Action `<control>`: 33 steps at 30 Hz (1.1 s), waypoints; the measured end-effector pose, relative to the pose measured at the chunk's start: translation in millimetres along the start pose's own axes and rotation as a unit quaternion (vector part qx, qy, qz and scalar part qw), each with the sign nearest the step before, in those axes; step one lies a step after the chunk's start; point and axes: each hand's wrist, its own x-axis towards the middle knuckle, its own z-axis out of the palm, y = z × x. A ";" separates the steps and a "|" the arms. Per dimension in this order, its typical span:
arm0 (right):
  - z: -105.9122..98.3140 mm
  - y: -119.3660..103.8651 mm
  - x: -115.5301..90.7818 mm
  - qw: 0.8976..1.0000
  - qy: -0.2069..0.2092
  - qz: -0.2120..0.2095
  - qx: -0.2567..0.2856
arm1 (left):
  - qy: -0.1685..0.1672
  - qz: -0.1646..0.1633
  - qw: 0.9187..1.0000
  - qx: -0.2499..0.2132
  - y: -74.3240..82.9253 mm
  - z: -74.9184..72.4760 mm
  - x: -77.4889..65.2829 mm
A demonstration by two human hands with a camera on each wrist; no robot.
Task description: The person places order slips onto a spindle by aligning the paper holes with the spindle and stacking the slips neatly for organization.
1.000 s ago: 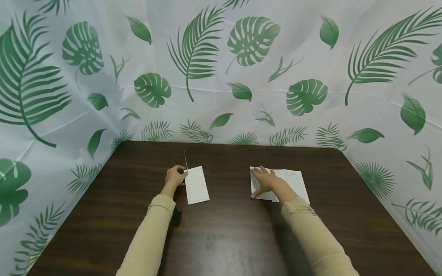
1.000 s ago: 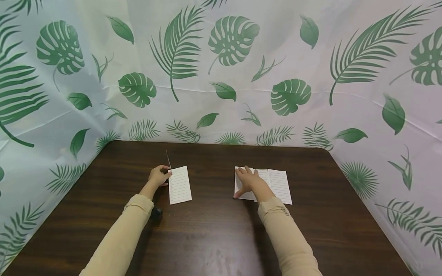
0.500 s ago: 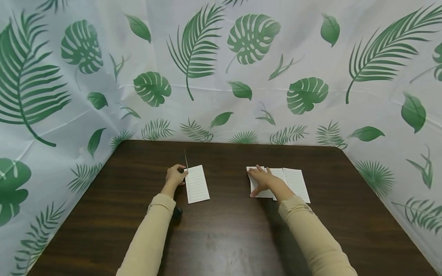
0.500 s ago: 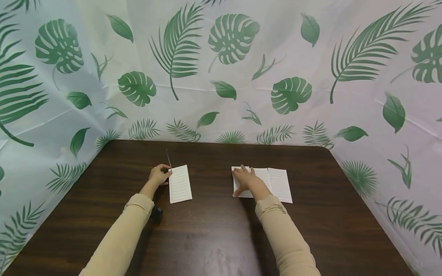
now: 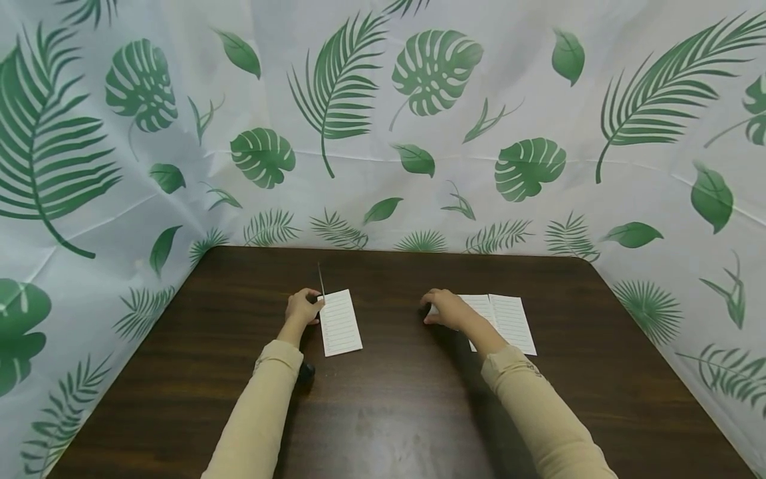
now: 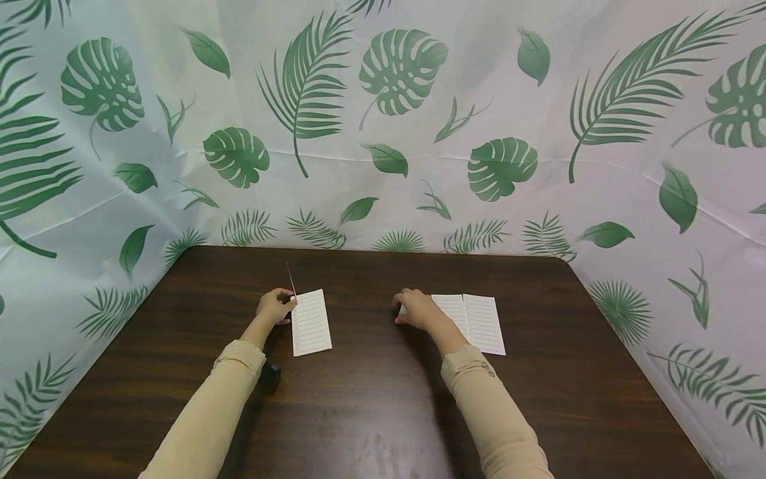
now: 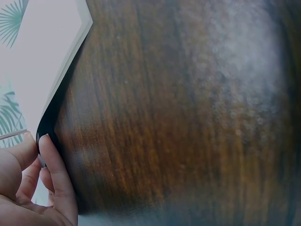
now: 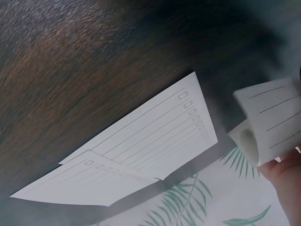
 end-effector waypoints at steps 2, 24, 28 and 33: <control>0.6 -0.7 0.4 1.000 0.022 -0.010 -0.001 | 0.001 0.000 1.000 0.000 0.0 0.3 -0.6; 10.7 -4.2 -7.3 0.995 -0.012 -0.022 0.098 | 0.007 0.017 1.000 0.011 -3.7 2.2 4.7; 12.2 -2.4 -8.3 0.995 -0.018 -0.022 0.098 | 0.004 0.017 1.000 0.015 -4.6 1.9 4.6; 13.7 -1.6 -9.8 0.996 -0.008 -0.036 0.083 | 0.006 0.014 1.000 0.017 -4.6 3.0 4.8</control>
